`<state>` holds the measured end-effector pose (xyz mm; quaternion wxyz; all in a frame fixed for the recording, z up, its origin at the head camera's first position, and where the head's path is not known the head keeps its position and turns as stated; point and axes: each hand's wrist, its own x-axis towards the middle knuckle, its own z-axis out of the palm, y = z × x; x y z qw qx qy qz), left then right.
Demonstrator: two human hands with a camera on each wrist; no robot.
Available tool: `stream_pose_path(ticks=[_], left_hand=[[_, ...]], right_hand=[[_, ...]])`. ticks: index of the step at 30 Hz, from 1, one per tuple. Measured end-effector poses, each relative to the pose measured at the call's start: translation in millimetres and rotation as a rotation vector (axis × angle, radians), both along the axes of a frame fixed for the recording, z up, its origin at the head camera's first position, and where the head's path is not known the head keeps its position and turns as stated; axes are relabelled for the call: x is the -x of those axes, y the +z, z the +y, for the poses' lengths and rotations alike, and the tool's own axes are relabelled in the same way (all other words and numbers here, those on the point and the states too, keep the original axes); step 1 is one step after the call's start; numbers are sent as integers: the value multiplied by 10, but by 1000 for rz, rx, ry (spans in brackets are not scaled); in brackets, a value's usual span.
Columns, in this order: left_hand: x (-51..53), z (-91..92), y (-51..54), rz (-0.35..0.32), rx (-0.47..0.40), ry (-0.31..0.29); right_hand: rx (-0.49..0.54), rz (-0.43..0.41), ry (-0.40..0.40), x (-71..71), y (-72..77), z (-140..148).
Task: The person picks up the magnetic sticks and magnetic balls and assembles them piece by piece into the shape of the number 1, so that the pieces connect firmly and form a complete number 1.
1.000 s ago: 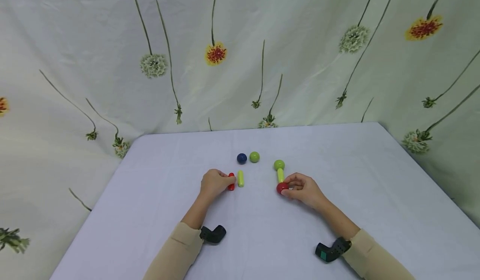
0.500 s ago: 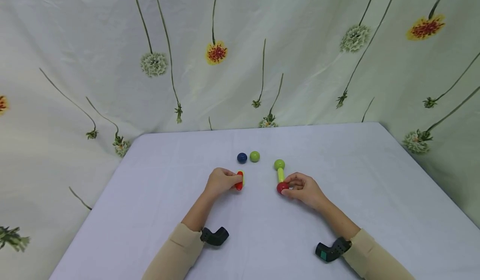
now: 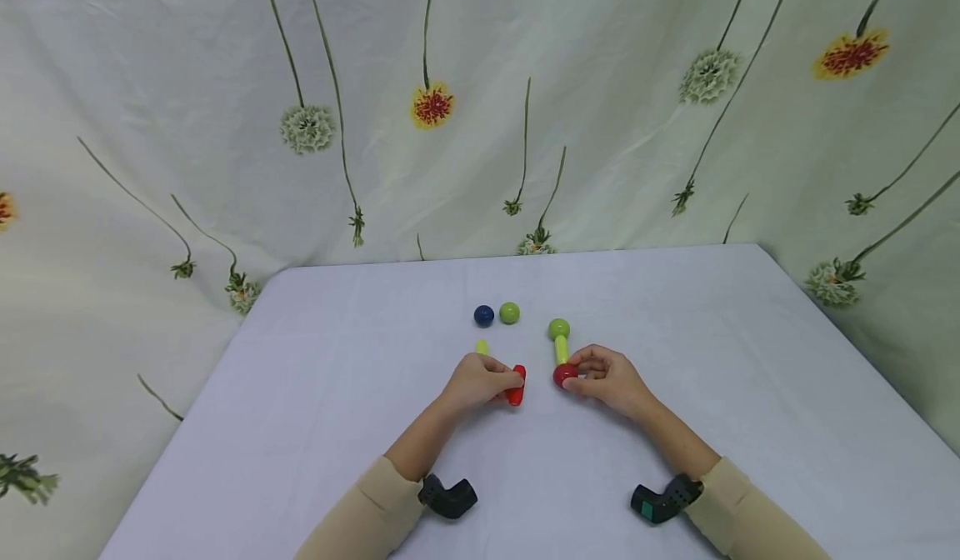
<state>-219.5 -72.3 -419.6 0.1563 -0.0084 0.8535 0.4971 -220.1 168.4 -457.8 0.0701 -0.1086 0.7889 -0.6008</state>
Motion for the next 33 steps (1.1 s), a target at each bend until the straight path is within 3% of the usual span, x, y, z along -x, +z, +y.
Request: stream_pose_path(ticks=[6,12,15,24,33], left_hand=[[-98,100,-28,-14,-41,-42],[-163,204,-90,-54,-74,-54],[-184,250,-124,-62,-106,-50],[-234,370,-140,-88,-151,-67],[-269,515,-127,-81,-175,-53]], right_hand=[[-5,-10,-2,-6,17,-2],[-19,-4,10,-125,234,-55],[-19,-1,16,-146,274,-63],[-3,7,7,11,-3,8],[4,26,9,15,-32,9]])
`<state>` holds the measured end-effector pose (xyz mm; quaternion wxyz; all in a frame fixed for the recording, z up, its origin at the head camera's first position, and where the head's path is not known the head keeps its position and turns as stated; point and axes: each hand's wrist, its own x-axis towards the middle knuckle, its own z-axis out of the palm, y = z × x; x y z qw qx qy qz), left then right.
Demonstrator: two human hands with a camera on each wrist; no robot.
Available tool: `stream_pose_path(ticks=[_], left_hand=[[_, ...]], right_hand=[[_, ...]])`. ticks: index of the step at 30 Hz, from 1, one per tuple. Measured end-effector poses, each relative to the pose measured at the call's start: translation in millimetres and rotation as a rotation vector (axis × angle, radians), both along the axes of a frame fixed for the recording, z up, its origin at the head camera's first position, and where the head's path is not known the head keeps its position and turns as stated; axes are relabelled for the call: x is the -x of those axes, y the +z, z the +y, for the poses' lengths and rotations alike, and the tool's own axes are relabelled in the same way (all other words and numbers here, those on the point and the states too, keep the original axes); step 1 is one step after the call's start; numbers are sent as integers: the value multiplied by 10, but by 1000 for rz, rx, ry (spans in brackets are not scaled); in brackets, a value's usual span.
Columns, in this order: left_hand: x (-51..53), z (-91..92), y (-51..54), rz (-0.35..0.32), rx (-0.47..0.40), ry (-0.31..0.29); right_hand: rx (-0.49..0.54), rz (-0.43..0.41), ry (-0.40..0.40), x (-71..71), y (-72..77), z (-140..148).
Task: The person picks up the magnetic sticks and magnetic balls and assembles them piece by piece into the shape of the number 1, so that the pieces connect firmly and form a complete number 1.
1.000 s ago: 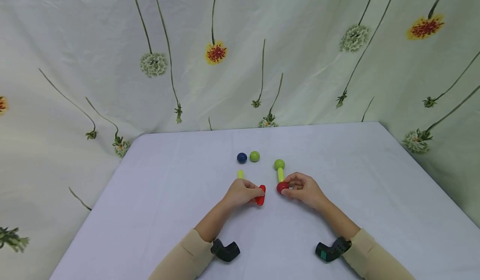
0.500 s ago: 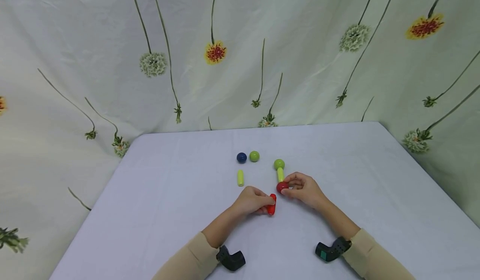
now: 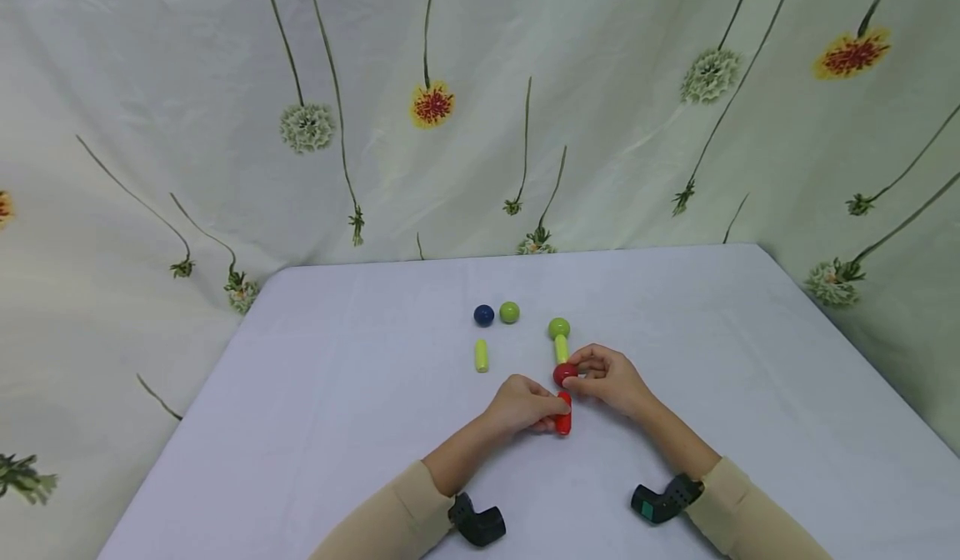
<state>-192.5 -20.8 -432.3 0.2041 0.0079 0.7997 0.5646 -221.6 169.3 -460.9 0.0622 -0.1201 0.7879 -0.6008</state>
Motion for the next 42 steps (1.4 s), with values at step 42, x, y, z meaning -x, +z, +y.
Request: stream_pose_path(ticks=[42], left_hand=[[8,104,-71,9,-7,66]], right_hand=[[12,-20,22,15,15,8]])
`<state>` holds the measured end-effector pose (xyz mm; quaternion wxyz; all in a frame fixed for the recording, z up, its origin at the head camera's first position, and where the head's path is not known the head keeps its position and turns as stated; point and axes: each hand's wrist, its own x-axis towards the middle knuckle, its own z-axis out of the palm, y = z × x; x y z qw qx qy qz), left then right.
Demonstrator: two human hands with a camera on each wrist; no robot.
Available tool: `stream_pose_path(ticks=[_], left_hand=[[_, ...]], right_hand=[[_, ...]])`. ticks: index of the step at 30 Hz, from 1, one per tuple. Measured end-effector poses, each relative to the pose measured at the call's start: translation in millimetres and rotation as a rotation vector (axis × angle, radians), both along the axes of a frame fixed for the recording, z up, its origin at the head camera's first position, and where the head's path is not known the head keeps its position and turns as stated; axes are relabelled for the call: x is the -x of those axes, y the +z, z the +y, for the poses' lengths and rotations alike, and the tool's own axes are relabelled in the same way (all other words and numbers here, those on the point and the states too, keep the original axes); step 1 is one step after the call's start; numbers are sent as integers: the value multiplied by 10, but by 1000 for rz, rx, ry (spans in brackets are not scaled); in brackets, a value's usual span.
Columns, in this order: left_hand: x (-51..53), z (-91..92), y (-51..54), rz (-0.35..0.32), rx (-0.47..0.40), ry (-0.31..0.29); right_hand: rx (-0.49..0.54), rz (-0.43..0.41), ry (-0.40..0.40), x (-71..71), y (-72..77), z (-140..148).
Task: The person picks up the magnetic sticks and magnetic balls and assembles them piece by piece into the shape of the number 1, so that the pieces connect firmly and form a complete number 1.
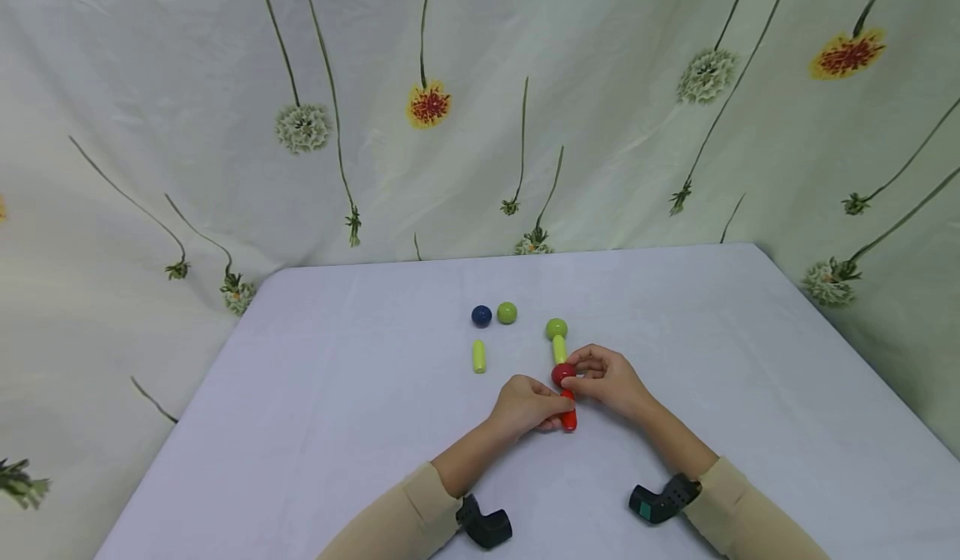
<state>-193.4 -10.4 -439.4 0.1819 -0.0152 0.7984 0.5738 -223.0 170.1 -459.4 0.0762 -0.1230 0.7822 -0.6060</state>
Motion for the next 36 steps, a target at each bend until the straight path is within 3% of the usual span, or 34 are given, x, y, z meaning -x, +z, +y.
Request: stream_pose_path(ticks=[13,21,24,31,36], left_hand=[[-12,-19,-19,107,40,-5],[39,-46,-22,131,21,18],[51,-50,-14,136,1,15],[61,-37,5,85,-19,22],[48,-17,13,56,-6,26]], right_hand=[[20,-3,-4,-49,30,-5],[-9,14,8,-186,290,-68],[-13,8,2,-203,321,-77],[7,8,-13,-195,296,-69],[-7,3,-19,-88,120,-35]])
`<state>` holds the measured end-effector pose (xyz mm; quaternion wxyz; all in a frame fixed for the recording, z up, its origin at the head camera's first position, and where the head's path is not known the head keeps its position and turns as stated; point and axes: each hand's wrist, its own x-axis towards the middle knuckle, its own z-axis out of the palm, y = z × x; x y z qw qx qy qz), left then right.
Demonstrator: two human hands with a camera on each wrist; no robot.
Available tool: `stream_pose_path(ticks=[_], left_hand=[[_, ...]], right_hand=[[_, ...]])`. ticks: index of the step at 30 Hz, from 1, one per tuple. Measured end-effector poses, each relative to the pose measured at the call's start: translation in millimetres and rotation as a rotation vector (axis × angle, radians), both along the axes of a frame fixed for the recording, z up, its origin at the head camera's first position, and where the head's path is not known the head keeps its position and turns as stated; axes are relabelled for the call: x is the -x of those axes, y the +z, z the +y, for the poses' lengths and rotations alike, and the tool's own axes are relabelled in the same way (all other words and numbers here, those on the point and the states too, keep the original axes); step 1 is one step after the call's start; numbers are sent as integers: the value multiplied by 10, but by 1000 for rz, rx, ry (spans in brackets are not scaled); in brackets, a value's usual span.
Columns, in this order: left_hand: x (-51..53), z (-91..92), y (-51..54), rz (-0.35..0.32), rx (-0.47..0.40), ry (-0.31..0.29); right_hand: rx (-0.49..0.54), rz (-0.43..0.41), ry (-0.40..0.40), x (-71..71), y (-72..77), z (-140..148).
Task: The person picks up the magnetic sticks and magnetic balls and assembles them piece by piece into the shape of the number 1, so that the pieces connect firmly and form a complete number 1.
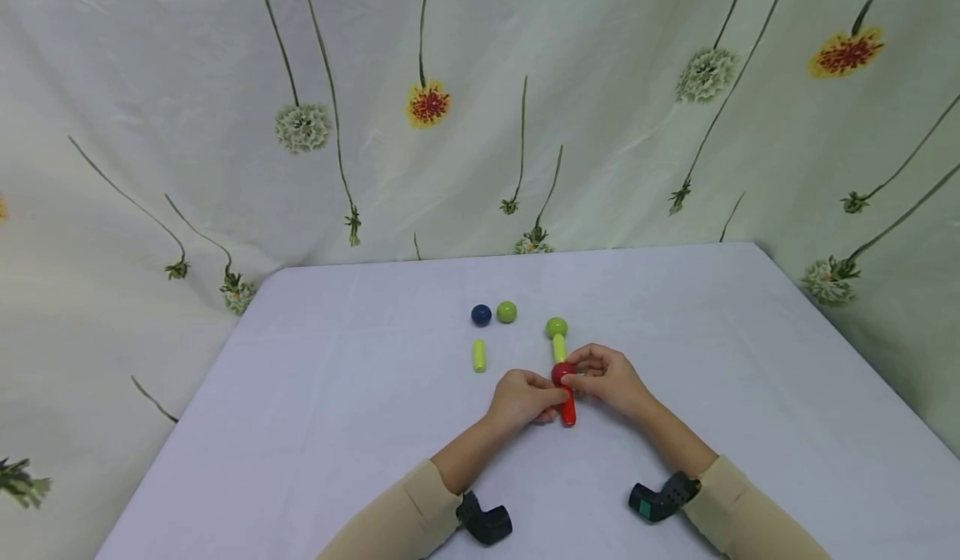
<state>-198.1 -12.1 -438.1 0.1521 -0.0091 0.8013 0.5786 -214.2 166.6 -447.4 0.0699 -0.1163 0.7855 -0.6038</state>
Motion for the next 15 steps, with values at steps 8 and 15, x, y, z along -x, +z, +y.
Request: stream_pose_path(ticks=[8,15], left_hand=[[4,6,7,-30,-8,33],[4,6,11,-44,-8,35]], right_hand=[[-18,8,-32,66,-112,22],[-45,35,-87,2,-113,50]])
